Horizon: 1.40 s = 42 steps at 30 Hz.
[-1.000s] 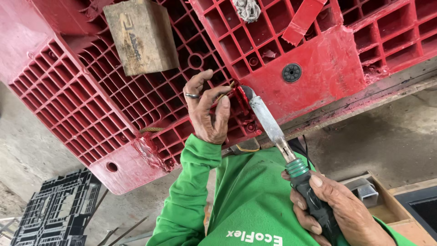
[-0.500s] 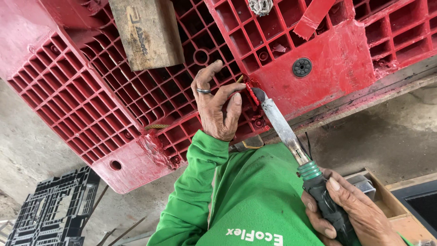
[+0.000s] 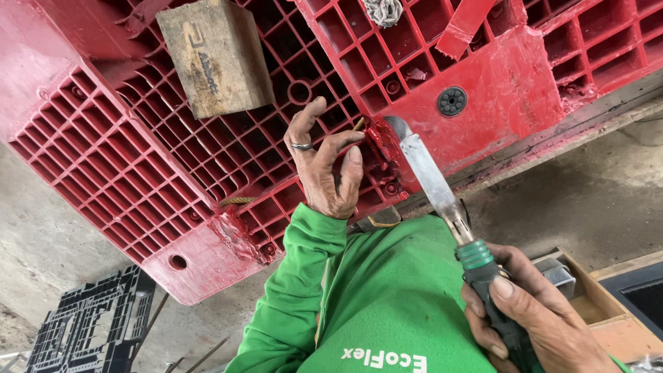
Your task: The person uses a soldering iron to melt and fuse a yellow rope into a red plastic pallet. They hold the rope in place with their left hand while applying heat with the soldering iron in their right hand. The person occasionally uses pliers to adjust the rope and a cloth to wipe the area.
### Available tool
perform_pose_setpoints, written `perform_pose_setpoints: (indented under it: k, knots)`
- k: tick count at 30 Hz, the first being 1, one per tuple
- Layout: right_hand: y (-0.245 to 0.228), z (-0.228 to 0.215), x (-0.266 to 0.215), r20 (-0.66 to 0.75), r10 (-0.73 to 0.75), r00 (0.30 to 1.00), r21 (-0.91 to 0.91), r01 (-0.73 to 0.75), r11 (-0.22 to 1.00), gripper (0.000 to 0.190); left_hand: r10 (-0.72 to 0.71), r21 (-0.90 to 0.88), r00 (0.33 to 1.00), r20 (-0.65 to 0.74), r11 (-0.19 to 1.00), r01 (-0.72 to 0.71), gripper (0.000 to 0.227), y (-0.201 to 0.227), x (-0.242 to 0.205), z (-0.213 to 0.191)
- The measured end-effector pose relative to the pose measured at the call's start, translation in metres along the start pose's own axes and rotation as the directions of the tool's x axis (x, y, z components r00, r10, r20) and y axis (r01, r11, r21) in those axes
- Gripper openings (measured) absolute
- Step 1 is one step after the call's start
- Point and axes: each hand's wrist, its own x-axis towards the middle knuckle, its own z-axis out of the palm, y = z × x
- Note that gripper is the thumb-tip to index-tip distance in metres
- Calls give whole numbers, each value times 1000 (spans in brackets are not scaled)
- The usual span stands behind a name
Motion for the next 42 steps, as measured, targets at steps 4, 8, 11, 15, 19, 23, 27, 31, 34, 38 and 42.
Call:
perform_pose_setpoints:
  k: [4, 8, 11, 15, 19, 23, 27, 31, 34, 38, 42]
  knots:
    - [-2, 15, 5, -73, 37, 997, -96, -44, 994, 53, 12, 27, 1000, 12, 1000, -12, 26, 0, 1, -1]
    - [-1, 21, 7, -76, 58, 995, -156, -70, 985, 53, 5, 60, 1000, 29, 998, -7, 27, 1, 0, -1]
    - [0, 18, 7, -68, 60, 996, -150, -70, 986, 53, 8, 73, 999, 36, 997, -11, 28, 1, 2, -3]
    - [-1, 0, 9, 21, 45, 999, 45, -46, 998, 52, 10, 59, 999, 41, 998, -13, 28, 2, 2, -3]
    - [4, -14, 1, 178, -13, 984, 134, -12, 991, 50, 14, 27, 999, 32, 1000, -15, 28, 2, 3, -4]
    - [16, -18, -6, 209, -39, 977, 131, 12, 991, 49, -24, -75, 1000, 12, 997, 25, 28, 1, -2, -4]
    - [22, -11, -6, 126, 56, 990, -4, -56, 998, 50, -48, -138, 998, -49, 990, 41, 26, -3, -1, -1]
    - [29, -4, 5, 45, 55, 997, 22, -56, 998, 50, -47, -168, 996, -70, 985, 35, 24, -7, -2, 1]
    - [29, -3, 9, 126, -24, 992, 89, 13, 996, 49, -58, -164, 996, -63, 985, 47, 25, -7, -3, 1]
    - [27, -1, 11, 272, -111, 956, 159, 69, 985, 45, -63, -148, 997, -45, 987, 56, 25, -5, -3, 1]
    - [23, 10, 13, 353, -114, 928, 239, 29, 971, 41, -65, -149, 997, -40, 987, 58, 25, -2, -2, -1]
